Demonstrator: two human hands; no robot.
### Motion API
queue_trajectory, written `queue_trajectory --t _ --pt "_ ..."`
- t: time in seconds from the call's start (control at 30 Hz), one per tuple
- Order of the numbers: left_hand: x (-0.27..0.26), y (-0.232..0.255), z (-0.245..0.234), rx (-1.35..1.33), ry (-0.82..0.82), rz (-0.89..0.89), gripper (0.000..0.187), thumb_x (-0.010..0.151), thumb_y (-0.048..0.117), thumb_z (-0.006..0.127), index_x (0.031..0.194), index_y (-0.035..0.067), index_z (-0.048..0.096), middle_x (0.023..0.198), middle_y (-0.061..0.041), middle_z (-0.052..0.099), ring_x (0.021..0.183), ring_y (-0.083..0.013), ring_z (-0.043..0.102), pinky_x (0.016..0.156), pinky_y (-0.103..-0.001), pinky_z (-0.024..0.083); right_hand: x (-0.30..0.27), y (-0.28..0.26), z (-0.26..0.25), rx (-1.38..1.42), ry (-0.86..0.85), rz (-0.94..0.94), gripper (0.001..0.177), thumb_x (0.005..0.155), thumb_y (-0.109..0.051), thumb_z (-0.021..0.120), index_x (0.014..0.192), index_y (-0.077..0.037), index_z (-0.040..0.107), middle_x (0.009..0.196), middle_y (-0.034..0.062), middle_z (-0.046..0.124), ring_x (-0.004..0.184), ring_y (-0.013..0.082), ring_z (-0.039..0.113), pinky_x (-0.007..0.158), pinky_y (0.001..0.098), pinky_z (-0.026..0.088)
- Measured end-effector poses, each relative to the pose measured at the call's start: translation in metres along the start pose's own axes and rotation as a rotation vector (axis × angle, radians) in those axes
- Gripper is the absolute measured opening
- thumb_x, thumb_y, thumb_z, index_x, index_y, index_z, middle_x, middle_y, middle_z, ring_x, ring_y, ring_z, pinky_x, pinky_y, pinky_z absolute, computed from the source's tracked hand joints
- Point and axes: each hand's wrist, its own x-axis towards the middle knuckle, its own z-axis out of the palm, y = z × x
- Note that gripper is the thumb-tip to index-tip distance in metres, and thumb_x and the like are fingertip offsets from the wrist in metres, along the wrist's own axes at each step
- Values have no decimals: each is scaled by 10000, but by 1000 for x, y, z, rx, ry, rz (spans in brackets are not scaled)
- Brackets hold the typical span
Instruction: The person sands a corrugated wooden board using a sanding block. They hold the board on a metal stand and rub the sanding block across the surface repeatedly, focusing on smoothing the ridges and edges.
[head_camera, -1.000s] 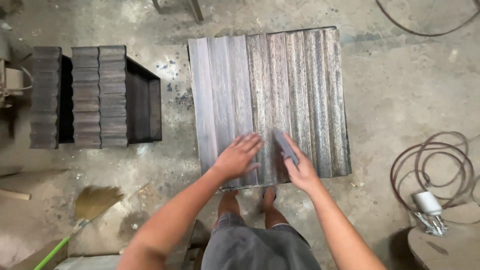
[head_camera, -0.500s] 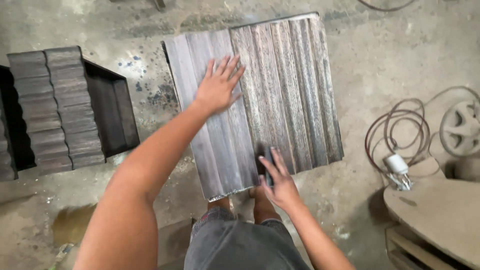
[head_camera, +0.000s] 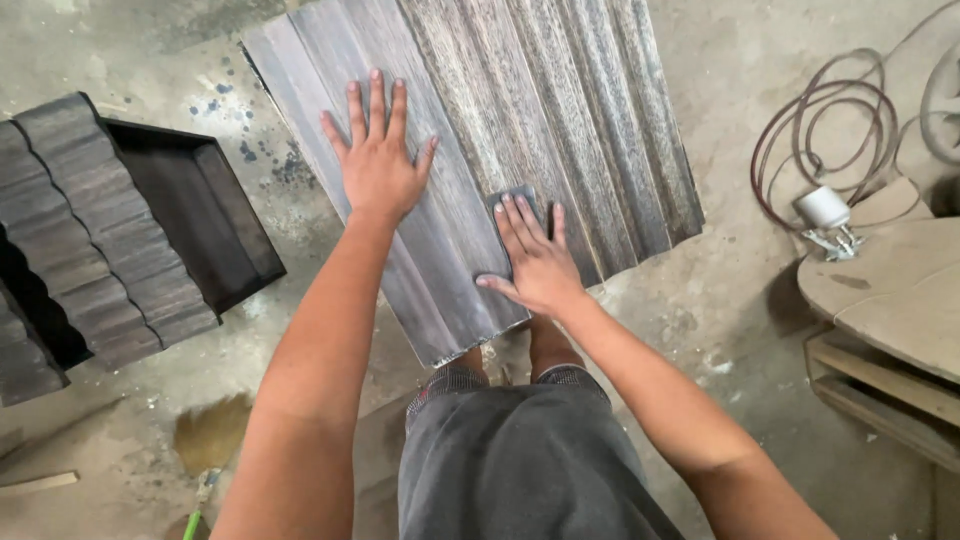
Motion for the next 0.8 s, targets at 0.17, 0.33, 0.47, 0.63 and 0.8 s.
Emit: queue_trajectory --t 0.17,0.33,0.47,0.63,0.8 --pt "3 3 -7 33 -81 -50 813 1041 668 183 1695 200 61 1724 -37 -86 1579 -305 -111 1229 -659 -90 -89 9 63 -135 87 -84 1114 904 -874 256 1611 -24 130 1702 128 103 1577 259 72 1216 643 -59" --pt "4 6 -7 60 -78 -51 812 1051 667 189 1699 195 58 1723 -40 -88 1580 -308 -107 1235 -659 -79 -12 -6 8 -173 46 -40 1117 918 -891 89 1600 -14 -19 1682 146 -55 1544 279 -52 1202 627 -137" --pt "3 6 -8 58 -81 -56 803 1058 659 189 1701 197 58 1724 -37 -87 1578 -302 -111 1235 -654 -84 6 -1 3 -53 23 -59 1121 904 -864 179 1607 -13 -13 1696 130 -30 1563 273 -29 1179 659 -109" --pt "4 5 -8 55 -92 -58 803 1058 663 184 1703 204 51 1723 -42 -91 1578 -309 -114 1238 -659 -80 -62 8 60 -337 143 -92 1152 916 -932 95 1613 -15 66 1696 131 42 1566 264 25 1221 631 -90" --pt "1 7 -11 69 -90 -60 786 1068 654 185 1696 208 29 1730 -43 -80 1589 -311 -94 1243 -659 -68 11 -1 -2 11 2 -38 1164 847 -901 82 1607 -23 0 1694 141 4 1560 282 -24 1167 666 -139"
